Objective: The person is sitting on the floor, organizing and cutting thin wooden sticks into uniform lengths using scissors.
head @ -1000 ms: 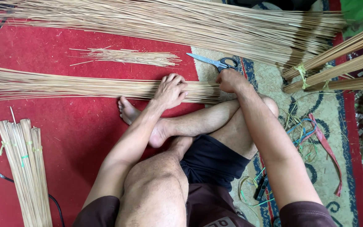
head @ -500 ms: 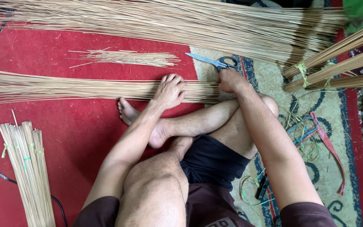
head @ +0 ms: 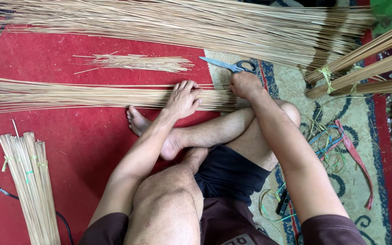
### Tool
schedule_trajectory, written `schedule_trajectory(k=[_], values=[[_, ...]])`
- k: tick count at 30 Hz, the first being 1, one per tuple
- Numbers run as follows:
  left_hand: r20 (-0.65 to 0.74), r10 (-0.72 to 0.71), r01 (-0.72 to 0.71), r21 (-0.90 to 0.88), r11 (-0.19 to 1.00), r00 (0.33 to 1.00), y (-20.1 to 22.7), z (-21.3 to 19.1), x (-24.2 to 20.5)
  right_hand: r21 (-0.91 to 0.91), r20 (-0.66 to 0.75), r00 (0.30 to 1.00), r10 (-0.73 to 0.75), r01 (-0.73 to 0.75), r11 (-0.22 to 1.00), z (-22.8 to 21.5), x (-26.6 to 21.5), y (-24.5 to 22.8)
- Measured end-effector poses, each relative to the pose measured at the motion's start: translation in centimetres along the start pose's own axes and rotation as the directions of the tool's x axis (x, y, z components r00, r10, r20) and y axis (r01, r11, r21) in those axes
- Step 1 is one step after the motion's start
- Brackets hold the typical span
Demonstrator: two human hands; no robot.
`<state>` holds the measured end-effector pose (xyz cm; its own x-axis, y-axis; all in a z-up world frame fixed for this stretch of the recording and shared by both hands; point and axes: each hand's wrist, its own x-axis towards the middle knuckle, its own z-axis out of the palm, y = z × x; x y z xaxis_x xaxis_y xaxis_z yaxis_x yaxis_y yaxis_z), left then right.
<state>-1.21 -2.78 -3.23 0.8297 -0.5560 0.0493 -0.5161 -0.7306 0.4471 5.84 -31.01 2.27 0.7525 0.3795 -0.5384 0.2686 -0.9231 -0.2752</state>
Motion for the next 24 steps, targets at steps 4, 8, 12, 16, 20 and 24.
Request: schedule_trajectory(k=[4,8,12,16,20,24], values=[[0.013,0.008,-0.008,0.034,0.999,1.000,0.2,-0.4,0.1,-0.071,-0.023,1.000,-0.002,0.000,0.997,2.0,1.4,0.9],[0.019,0.014,-0.016,0.063,0.998,1.000,0.8,-0.5,0.0,-0.087,-0.045,0.999,0.000,-0.004,0.996,3.1,1.9,1.7],[0.023,-0.003,0.002,0.068,0.998,1.000,1.4,-0.3,-0.3,-0.065,-0.070,0.998,0.007,-0.012,0.998,3.5,1.6,1.8],[0.037,-0.015,0.012,0.079,0.997,0.999,1.7,-0.5,-0.5,-0.008,-0.078,0.995,0.056,-0.056,0.998,2.4,0.4,1.4],[-0.003,-0.045,0.045,0.062,0.997,0.999,1.4,-0.5,-0.6,0.069,-0.154,0.982,0.114,-0.104,0.992,1.1,-0.6,1.2],[-0.011,-0.100,0.101,0.096,0.990,0.995,1.4,-0.9,-0.4,0.080,-0.153,0.985,0.081,-0.070,0.994,2.0,-0.2,1.3]])
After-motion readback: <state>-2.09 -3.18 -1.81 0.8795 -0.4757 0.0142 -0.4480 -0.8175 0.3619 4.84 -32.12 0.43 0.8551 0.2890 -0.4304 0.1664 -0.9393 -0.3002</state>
